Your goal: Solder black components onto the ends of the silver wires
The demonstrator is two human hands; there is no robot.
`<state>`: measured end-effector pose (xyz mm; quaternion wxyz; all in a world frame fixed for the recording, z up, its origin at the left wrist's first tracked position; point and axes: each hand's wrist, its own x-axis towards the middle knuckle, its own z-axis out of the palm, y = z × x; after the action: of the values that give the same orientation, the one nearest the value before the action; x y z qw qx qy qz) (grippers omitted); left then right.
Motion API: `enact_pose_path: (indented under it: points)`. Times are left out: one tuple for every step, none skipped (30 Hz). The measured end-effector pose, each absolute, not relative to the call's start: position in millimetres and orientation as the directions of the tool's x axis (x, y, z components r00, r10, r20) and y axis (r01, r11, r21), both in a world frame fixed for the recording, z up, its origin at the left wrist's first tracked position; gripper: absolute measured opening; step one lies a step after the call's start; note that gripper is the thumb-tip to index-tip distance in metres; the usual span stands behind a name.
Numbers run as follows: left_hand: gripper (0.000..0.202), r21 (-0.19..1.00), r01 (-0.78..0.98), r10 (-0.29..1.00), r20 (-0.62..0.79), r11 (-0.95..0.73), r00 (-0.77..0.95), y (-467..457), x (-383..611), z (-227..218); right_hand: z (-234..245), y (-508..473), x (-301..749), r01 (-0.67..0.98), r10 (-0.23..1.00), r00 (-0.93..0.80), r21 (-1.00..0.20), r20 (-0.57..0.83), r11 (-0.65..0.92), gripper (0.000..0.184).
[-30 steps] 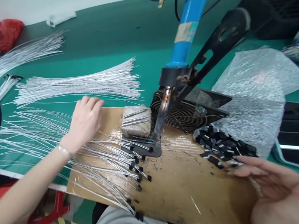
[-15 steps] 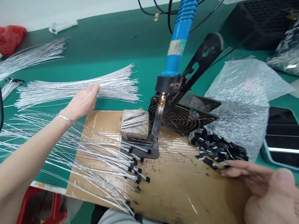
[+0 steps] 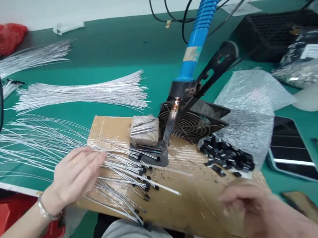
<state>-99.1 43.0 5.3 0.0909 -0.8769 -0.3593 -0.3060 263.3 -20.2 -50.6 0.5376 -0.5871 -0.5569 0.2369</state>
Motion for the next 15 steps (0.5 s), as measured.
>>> enact_pose_path:
  points:
    - [0.04, 0.038, 0.652, 0.549, 0.577, -0.757, 0.605, 36.9, -96.8, -0.2, -40.0, -19.2, 252.3, 0.391, 0.941, 0.138, -0.89, 0.31, 0.236, 0.038]
    - [0.039, 0.004, 0.618, 0.514, 0.558, -0.786, 0.651, 32.4, -95.0, -5.4, -31.1, -18.1, 242.2, 0.358, 0.956, 0.03, -0.896, 0.292, 0.262, 0.042]
    - [0.038, -0.026, 0.589, 0.482, 0.544, -0.808, 0.687, 29.2, -93.6, -10.1, -24.1, -17.2, 233.6, 0.305, 0.961, 0.026, -0.918, 0.276, 0.255, 0.046]
    - [0.036, -0.052, 0.564, 0.453, 0.537, -0.824, 0.712, 27.1, -92.5, -14.1, -18.8, -17.0, 226.3, 0.262, 0.965, 0.025, -0.934, 0.259, 0.244, 0.043]
    - [0.035, -0.068, 0.546, 0.432, 0.532, -0.835, 0.728, 26.0, -91.5, -17.5, -15.3, -17.5, 220.5, 0.257, 0.978, 0.051, -0.949, 0.2, 0.181, 0.041]
    - [0.034, -0.075, 0.534, 0.418, 0.535, -0.842, 0.734, 25.5, -90.7, -20.2, -13.0, -18.8, 215.9, 0.245, 0.986, 0.074, -0.961, 0.151, 0.129, 0.041]
    - [0.032, -0.079, 0.525, 0.404, 0.545, -0.847, 0.734, 25.4, -89.9, -22.3, -11.9, -20.6, 212.3, 0.231, 0.99, 0.094, -0.97, 0.104, 0.08, 0.04]
    - [0.03, -0.082, 0.52, 0.393, 0.557, -0.85, 0.731, 25.6, -89.1, -23.8, -11.6, -22.7, 209.3, 0.215, 0.992, 0.112, -0.976, 0.06, 0.035, 0.04]
    - [0.027, -0.085, 0.518, 0.388, 0.564, -0.851, 0.729, 26.0, -88.2, -24.9, -12.0, -24.7, 206.9, 0.193, 0.993, 0.116, -0.981, 0.032, 0.009, 0.039]
    - [0.025, -0.089, 0.515, 0.381, 0.568, -0.853, 0.729, 26.5, -87.3, -25.6, -12.9, -26.5, 204.9, 0.173, 0.993, 0.113, -0.985, 0.012, -0.008, 0.039]
    - [0.023, -0.092, 0.508, 0.374, 0.569, -0.856, 0.732, 26.9, -86.4, -26.0, -14.2, -27.8, 203.4, 0.158, 0.994, 0.106, -0.987, 0.0, -0.017, 0.039]
    - [0.022, -0.094, 0.499, 0.366, 0.566, -0.862, 0.739, 27.4, -85.6, -26.3, -15.7, -28.7, 202.5, 0.153, 0.996, 0.091, -0.988, 0.001, -0.013, 0.039]
    - [0.021, -0.094, 0.492, 0.364, 0.556, -0.866, 0.747, 27.9, -84.9, -26.5, -17.4, -29.2, 202.2, 0.154, 0.997, 0.073, -0.988, 0.014, 0.003, 0.039]
    - [0.021, -0.095, 0.486, 0.361, 0.552, -0.869, 0.751, 28.4, -84.6, -26.7, -19.0, -29.5, 202.5, 0.16, 0.998, 0.05, -0.987, 0.039, 0.03, 0.039]
    - [0.022, -0.098, 0.485, 0.359, 0.55, -0.869, 0.754, 28.9, -84.6, -27.1, -20.6, -29.8, 203.2, 0.167, 0.997, 0.031, -0.984, 0.065, 0.059, 0.038]
